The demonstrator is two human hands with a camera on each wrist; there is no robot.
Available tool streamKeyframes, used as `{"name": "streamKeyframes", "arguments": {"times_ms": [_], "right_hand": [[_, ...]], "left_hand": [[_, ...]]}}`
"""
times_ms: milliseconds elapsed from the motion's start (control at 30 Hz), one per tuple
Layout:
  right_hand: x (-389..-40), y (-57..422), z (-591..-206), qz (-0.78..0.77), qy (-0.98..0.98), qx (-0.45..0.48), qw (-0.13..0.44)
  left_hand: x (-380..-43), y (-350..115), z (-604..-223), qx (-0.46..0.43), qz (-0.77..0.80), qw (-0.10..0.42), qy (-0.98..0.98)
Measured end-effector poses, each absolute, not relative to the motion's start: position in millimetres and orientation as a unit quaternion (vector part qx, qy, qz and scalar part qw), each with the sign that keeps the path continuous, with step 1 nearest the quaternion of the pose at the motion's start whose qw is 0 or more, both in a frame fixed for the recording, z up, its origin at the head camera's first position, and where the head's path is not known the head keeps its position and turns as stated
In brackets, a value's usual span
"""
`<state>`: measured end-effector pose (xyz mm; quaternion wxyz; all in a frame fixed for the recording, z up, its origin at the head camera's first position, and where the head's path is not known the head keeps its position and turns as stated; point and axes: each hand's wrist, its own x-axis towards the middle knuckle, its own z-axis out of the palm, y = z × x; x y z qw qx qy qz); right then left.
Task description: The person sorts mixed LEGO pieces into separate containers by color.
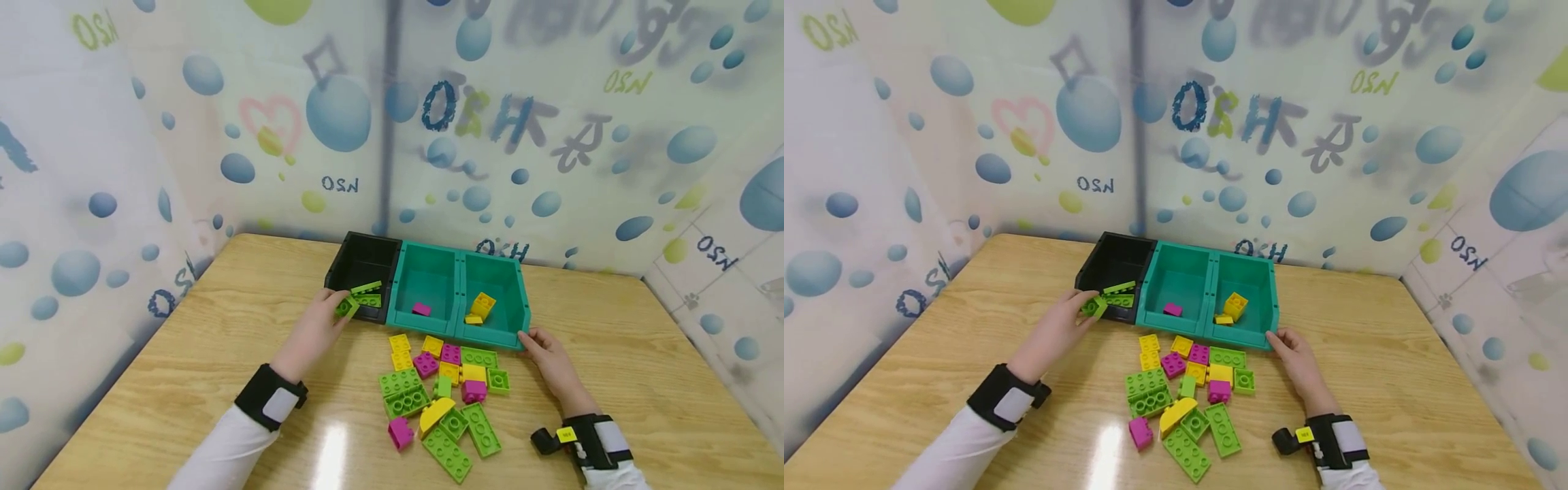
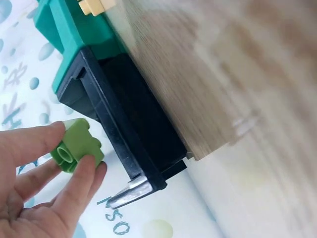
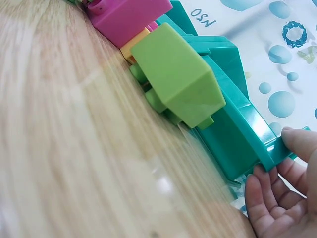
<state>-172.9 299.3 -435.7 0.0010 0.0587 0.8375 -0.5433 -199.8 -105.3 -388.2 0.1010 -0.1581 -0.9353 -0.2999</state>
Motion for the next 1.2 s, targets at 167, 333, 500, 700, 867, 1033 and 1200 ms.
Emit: {"name": "streamKeyframes", "arguments": {"times_ms": [167,333,500,700,867,1033,1200], "right_hand": [[-173,298,-436,-0.552,0.832,0.058,-0.003],[-173,298,-435,-0.551,0.832,0.055,-0.002],[-172,298,-435,-0.555,0.830,0.057,0.000],[-173,298,-436,-0.560,0.827,0.056,-0.006],[-174,298,-436,-0.555,0.830,0.053,-0.007],[-174,298,-436,-0.556,0.830,0.050,-0.011],[-175,298,-437,-0.551,0.833,0.053,-0.009]], "left_hand": [[-216,-98,-390,-0.153,-0.288,0.110,-0.939],[-231,-92,-390,-0.139,-0.286,0.100,-0.943],[-245,-87,-390,-0.114,-0.286,0.088,-0.947],[-255,-81,-389,-0.094,-0.272,0.095,-0.953],[-262,-76,-390,-0.083,-0.259,0.096,-0.957],[-269,-73,-390,-0.076,-0.257,0.096,-0.958],[-277,-69,-392,-0.061,-0.255,0.076,-0.962]]}}
